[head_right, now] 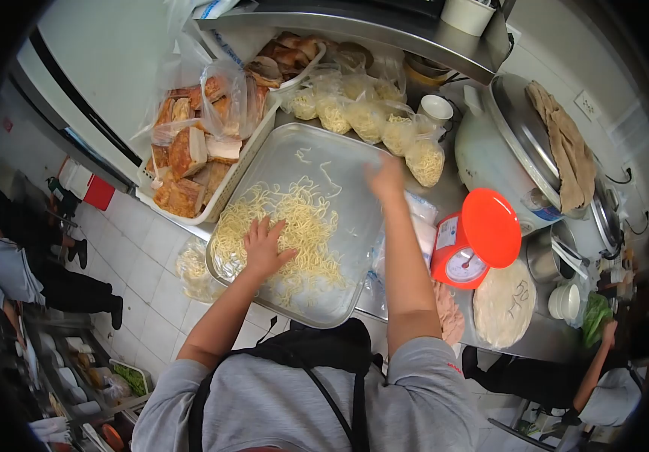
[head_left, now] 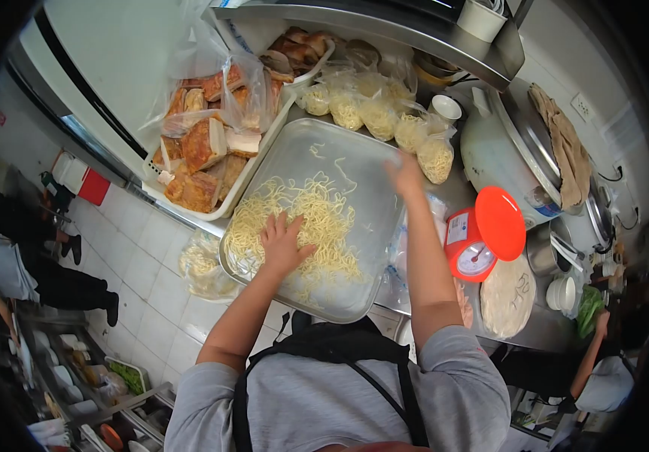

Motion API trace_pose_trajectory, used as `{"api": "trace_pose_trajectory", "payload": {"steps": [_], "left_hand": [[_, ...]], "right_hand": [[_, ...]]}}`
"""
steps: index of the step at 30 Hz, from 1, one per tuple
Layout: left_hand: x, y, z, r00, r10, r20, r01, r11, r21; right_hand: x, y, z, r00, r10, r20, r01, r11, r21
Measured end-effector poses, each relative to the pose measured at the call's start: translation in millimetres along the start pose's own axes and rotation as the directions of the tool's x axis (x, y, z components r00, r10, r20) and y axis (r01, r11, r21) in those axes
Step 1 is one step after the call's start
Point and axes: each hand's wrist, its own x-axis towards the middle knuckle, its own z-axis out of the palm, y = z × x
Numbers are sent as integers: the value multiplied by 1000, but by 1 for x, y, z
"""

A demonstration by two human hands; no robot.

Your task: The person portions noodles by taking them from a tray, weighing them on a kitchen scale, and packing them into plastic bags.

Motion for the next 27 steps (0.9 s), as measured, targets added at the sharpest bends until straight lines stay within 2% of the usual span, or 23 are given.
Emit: {"api": "trace_pose_trajectory", "payload": {"steps": [1, 3, 5, 7, 8, 10, 11, 13, 14, 16, 18, 20, 21, 22, 25, 27], "left_hand": [[-1, 0, -1, 1000, 10, -22, -10, 1000, -15], [-2, -9, 1, 998, 45, 38, -39, 989, -140], [-2, -19, 1, 999, 46, 26, -36, 951, -306], [-4, -31, 0, 999, 4, -35, -21, 866, -500], [-5, -28, -14, 996, -21, -90, -28, 864, -504], [-11, -24, -47, 977, -79, -198, -34, 859, -511], [-14, -27, -58, 978, -51, -200, -40, 904, -426], [-19, -44, -75, 982, 5, -191, -52, 969, -243], [-22, -55, -74, 986, 21, -164, -55, 977, -207], [-27, -73, -55, 996, -66, -56, 56, 985, -165], [-35, -82, -39, 995, -99, 20, 101, 987, -125], [-38, -82, -29, 996, -71, 62, 77, 992, -96], [-36, -84, -28, 995, -64, 78, 73, 990, -121], [-34, -86, -27, 994, -58, 95, 72, 987, -147], [-27, -85, -32, 990, -37, 135, 62, 981, -186], [-25, -84, -34, 992, -32, 126, 55, 982, -179]], "right_hand": [[-11, -9, 15, 976, 21, 215, 5, 993, -119], [-34, -19, 37, 865, 339, 370, -228, 922, -313], [-64, -28, 65, 944, 312, 108, -226, 848, -479], [-76, -47, 70, 863, 220, 455, -91, 953, -288], [-79, -58, 66, 784, 143, 604, -48, 984, -171], [-65, -82, 45, 757, 38, 652, -146, 983, 112], [-55, -90, 41, 741, -19, 671, -199, 948, 248], [-19, -83, 60, 938, 57, 341, -112, 983, 145], [-4, -74, 75, 940, 98, 327, -130, 988, 78], [20, -57, 107, 943, 174, 284, -165, 985, -55], [-2, -82, 139, 959, 215, 182, -132, 914, -384], [-28, -124, 143, 826, 131, 548, 50, 952, -303], [-25, -140, 138, 615, -12, 789, 235, 957, -169], [-21, -151, 132, 322, -143, 936, 368, 930, 15], [29, -162, 107, 701, -62, 711, -56, 988, 142], [47, -140, 137, 845, 81, 528, -36, 995, -95]]}}
